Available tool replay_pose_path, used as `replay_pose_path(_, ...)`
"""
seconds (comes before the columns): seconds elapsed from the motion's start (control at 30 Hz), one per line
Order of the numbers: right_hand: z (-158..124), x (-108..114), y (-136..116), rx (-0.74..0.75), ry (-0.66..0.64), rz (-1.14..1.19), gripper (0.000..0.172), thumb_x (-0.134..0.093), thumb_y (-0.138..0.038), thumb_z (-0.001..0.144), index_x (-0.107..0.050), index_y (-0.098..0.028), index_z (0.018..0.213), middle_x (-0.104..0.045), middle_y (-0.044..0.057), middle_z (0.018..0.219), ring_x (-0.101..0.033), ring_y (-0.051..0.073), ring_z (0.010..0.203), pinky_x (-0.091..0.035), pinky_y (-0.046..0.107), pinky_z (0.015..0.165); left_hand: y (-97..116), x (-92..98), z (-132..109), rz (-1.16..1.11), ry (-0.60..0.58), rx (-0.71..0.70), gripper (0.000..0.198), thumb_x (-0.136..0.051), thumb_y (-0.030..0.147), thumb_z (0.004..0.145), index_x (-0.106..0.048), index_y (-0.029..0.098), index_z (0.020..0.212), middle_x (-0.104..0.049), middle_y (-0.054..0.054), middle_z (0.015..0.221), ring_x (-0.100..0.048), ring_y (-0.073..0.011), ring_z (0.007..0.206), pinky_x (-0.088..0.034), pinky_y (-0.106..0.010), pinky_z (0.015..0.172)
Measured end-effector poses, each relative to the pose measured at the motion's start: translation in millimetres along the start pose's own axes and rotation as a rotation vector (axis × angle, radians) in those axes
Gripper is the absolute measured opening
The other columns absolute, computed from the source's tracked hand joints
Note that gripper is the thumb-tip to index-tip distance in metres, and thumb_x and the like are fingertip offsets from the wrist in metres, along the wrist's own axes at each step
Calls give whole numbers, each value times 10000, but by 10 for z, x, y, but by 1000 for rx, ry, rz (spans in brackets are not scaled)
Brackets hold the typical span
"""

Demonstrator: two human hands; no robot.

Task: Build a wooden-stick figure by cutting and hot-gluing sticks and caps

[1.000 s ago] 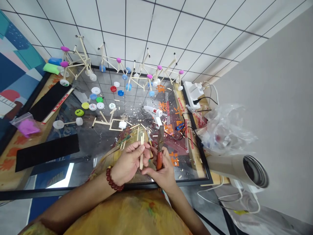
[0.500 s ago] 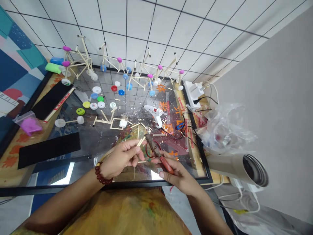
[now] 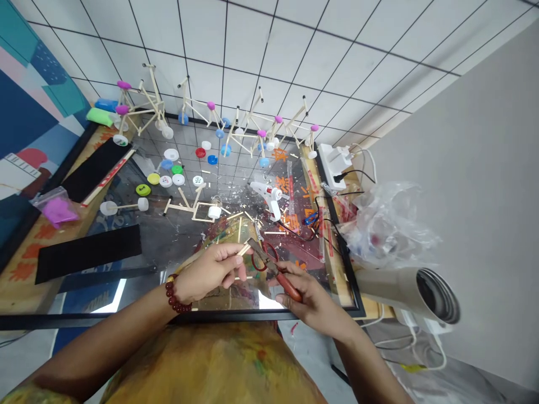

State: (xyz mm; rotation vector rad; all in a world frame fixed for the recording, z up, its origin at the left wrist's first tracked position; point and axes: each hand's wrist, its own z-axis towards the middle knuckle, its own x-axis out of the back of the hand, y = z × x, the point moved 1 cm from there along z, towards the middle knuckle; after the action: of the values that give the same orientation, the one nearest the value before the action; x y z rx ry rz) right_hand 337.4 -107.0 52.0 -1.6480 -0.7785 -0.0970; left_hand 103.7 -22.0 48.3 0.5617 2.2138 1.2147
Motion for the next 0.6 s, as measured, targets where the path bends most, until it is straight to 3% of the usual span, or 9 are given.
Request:
replay_pose_path(0.17,41,11,-61,1,-19,-142,153,-538,-320,956,-610,-200,894,-616,81,971,-589,233,1043,-475,363,912,-8,11,6,86,1,-3,348,-544,461,891,-616,148,1024,-630,-1,680,-355,-43,419,-237,-200,440)
replay_pose_path(0.3,67,14,-91,9,-44,-217,203,-496,-314,975,-499,-205,804,-561,44,888,-548,181,832,-467,321,776,-33,15,34,109,5,8,303,-519,445,899,-598,159,958,-623,3,664,-332,-49,427,-226,-200,438)
replay_pose_path(0.47,114,-16,-59,28,-12,-307,200,-476,-255,966,-452,-210,774,-531,33,834,-511,167,746,-435,301,693,-76,39,88,149,25,-39,320,-499,456,913,-600,160,848,-598,4,634,-321,-54,442,-229,-203,453)
replay_pose_path(0.6,191,-37,-33,29,-5,-378,121,-484,-169,927,-492,-204,811,-552,48,849,-536,176,768,-447,298,705,-85,45,87,100,58,-9,280,-524,417,894,-614,155,940,-582,19,604,-309,-59,440,-213,-206,458)
